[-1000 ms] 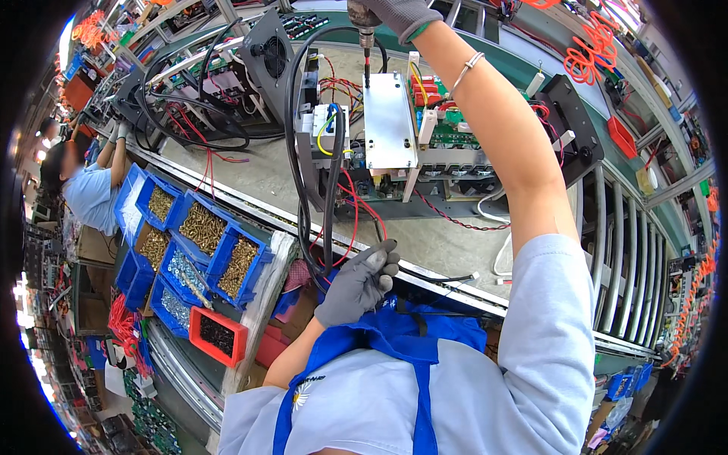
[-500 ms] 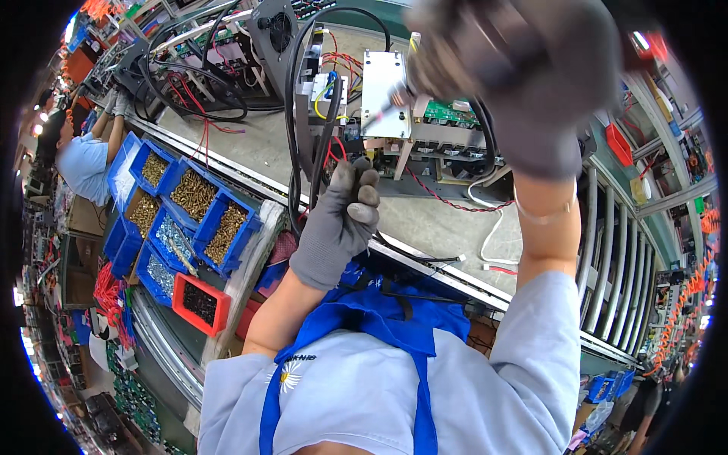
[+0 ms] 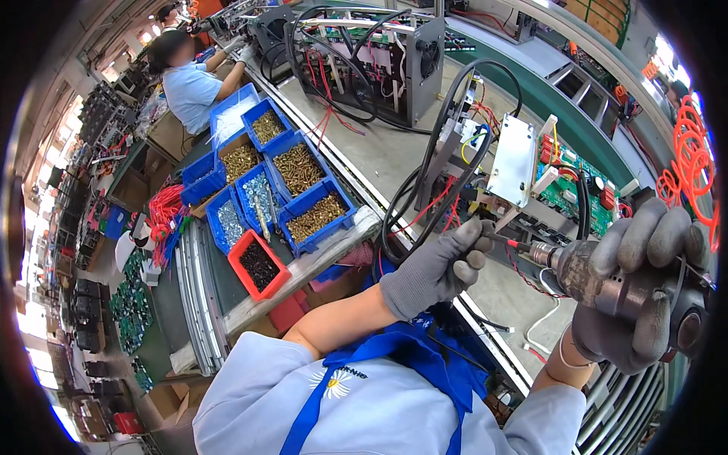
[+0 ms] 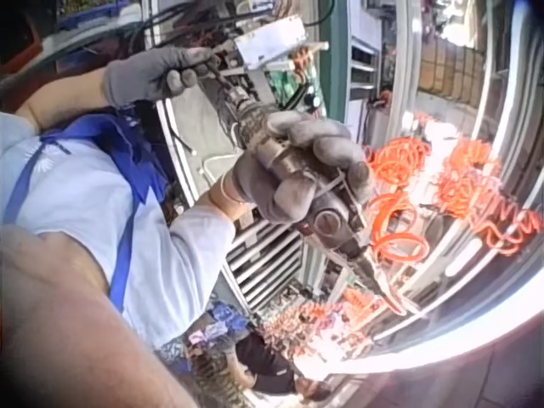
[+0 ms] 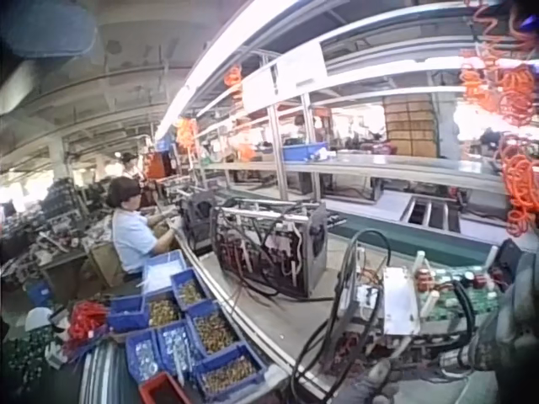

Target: The person assembles an electronic device on a factory assembly line. They connect various wires to a circuit board and use a power screwdriver to secure components within a metal casing. The person handles the device and tools with gloved hands, working alongside other employees in a manufacturing environment.

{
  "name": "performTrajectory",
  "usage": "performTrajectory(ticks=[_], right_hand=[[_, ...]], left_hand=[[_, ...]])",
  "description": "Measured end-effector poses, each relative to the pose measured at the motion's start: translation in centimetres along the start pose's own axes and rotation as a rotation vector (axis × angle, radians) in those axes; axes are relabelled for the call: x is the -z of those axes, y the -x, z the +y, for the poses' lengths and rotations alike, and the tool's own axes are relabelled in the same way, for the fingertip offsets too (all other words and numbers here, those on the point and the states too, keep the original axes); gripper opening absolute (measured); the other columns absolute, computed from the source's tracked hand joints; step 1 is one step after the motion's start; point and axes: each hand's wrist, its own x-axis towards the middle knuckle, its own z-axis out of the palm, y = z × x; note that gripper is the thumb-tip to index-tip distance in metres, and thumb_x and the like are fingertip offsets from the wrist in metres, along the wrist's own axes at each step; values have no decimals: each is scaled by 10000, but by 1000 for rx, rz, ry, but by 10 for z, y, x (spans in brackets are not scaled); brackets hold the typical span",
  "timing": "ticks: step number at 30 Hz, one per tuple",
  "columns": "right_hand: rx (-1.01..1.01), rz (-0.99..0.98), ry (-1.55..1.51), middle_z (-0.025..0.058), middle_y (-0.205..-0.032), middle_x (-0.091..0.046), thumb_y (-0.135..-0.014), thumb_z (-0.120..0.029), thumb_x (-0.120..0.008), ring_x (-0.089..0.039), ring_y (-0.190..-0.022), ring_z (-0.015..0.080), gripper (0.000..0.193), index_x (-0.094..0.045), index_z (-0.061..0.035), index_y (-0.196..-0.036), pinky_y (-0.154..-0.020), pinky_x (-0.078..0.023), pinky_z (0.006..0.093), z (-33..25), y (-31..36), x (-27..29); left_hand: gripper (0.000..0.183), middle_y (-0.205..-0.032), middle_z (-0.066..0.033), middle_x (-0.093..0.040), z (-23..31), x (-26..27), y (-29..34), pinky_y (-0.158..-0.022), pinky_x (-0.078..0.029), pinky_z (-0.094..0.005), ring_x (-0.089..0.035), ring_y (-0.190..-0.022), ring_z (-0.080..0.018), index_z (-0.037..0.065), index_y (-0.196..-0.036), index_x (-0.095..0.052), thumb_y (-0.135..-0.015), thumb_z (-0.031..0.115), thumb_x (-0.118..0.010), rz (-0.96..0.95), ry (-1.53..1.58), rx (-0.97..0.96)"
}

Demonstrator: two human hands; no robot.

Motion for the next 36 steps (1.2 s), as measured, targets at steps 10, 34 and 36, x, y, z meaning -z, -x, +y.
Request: performTrajectory(ticks=[10,34,36], right_hand=[[-100,-16,-102,46,-875,-305,-752,-169,-565,-336,-749,141,496,-427,-16,-1203,-612,-356,249,-2,-1,-12],[-405,194,518,68,-850,-614,-918,-234,-508,-599,-637,118,312,-553,-2,-1121,-558,-480,248,93,-60,7],[-503,170,413,75,-836,-630,-910,-230,-537,-593,-630,111,324,-583,19,-1113,-578,-491,246,104,-66,29]], left_hand=[[339,-855,-18,-572,3,2,4,-453,-445,-135,-549,-648,-68,67,-1082,-561,-938,374,-585,10,-71,45],[328,-1052,-89,-600,-25,58,15,-636,-532,-189,-603,-799,-91,25,-1233,-484,-988,240,-524,77,-190,63],[300,-961,-44,-589,-25,56,11,-559,-483,-163,-555,-706,-58,62,-1152,-532,-973,302,-557,119,-228,75]])
